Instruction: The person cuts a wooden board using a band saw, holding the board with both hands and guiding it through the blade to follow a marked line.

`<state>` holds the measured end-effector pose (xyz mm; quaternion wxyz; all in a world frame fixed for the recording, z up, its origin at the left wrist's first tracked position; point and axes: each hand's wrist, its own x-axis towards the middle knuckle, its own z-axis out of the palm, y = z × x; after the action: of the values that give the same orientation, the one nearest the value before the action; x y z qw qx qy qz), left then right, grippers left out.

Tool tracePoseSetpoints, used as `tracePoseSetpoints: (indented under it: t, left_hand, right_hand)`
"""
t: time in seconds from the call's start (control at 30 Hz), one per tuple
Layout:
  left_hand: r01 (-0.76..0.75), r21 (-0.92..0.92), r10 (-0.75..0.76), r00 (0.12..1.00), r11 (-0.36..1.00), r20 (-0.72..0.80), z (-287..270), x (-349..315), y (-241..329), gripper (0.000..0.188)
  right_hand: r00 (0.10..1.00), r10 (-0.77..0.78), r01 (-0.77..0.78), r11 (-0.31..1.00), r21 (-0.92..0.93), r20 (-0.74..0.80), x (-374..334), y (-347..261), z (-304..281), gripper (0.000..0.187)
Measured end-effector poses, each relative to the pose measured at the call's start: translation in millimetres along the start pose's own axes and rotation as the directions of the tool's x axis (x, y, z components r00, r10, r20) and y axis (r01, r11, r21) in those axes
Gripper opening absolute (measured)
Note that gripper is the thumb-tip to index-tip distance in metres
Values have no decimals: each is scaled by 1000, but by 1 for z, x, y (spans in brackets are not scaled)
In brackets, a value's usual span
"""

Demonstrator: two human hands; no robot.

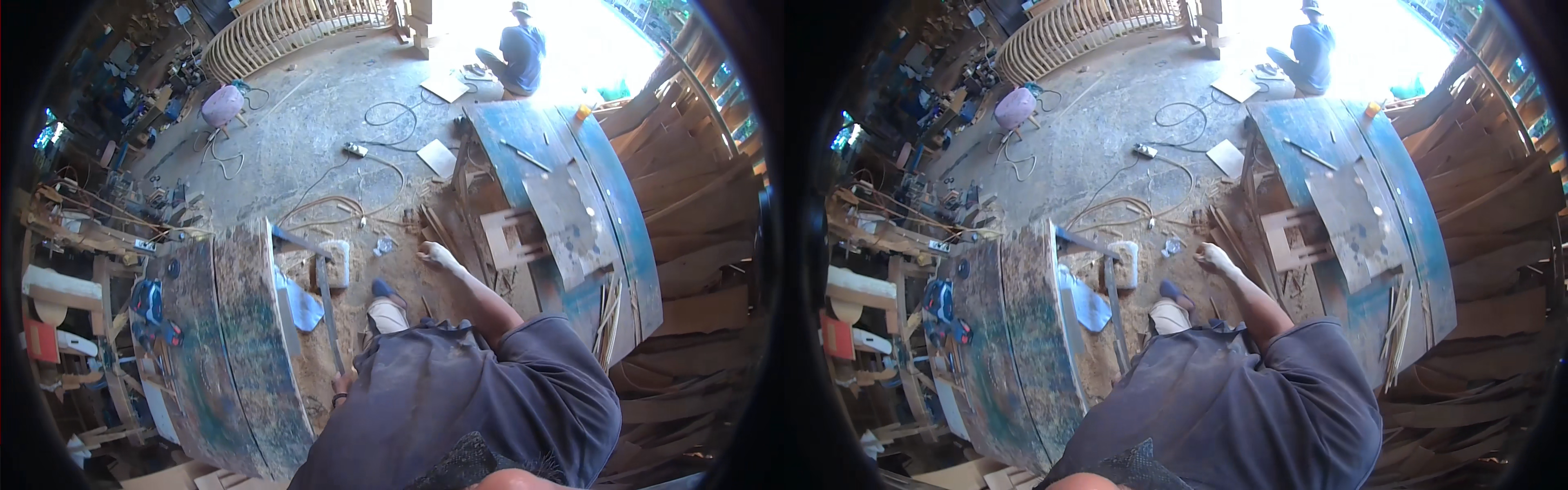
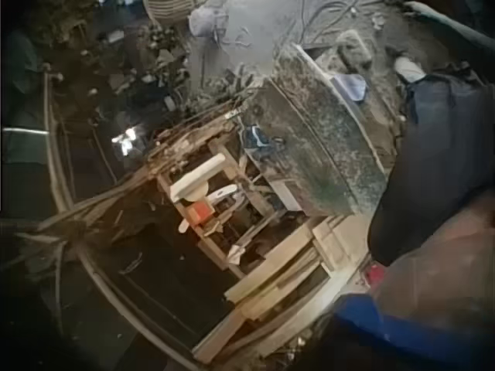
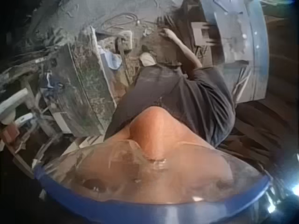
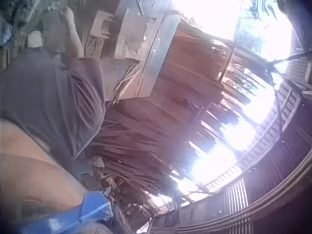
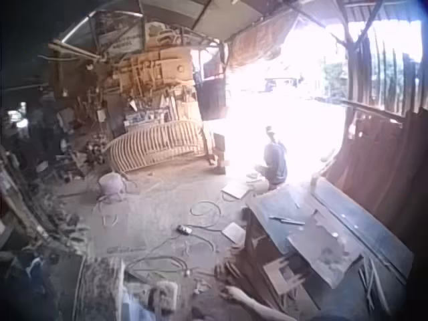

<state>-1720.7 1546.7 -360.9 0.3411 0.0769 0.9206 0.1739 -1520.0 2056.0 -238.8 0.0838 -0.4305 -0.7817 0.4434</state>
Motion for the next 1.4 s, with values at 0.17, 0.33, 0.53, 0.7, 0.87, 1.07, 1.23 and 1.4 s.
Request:
tracePoseSetpoints:
  t: [0.17, 0.33, 0.53, 0.7, 0.87, 1.07, 1.23, 1.4]
  left_hand:
    - [-351, -44, 346, 934, 935, -91, -8, 143, 125, 35]
    - [-299, -247, 302, 953, 922, -24, -84, 255, 341, 30]
    - [-358, -537, 449, 892, 764, 44, -178, 352, 547, 24]
    - [-362, -635, 428, 902, 682, -54, -217, 446, 607, 24]
    - [-325, -577, 292, 944, 749, -154, -236, 561, 563, 28]
    - [19, -63, -23, 998, 998, -62, -291, 575, 506, 32]
    - [157, -8, -157, 987, 988, -41, -304, 615, 541, 35]
    - [222, -48, -223, 974, 974, -34, -305, 677, 592, 38]
  right_hand:
    - [998, -43, 45, 998, -42, 34, 109, -12, 10, 34]
    - [812, 547, -486, 827, -283, 204, 122, 47, -3, 32]
    - [599, 800, -763, 586, 272, -43, 140, 65, -32, 19]
    - [506, 857, -862, 507, 15, 95, 219, 39, -18, 25]
    - [543, 808, -837, 499, 225, 227, 393, 6, -7, 24]
    - [914, 370, -368, 929, 40, -165, 680, -87, -45, 35]
    - [964, 249, -252, 967, -30, -96, 838, -166, -67, 33]
    - [984, 177, -176, 983, -59, 16, 944, -229, -48, 35]
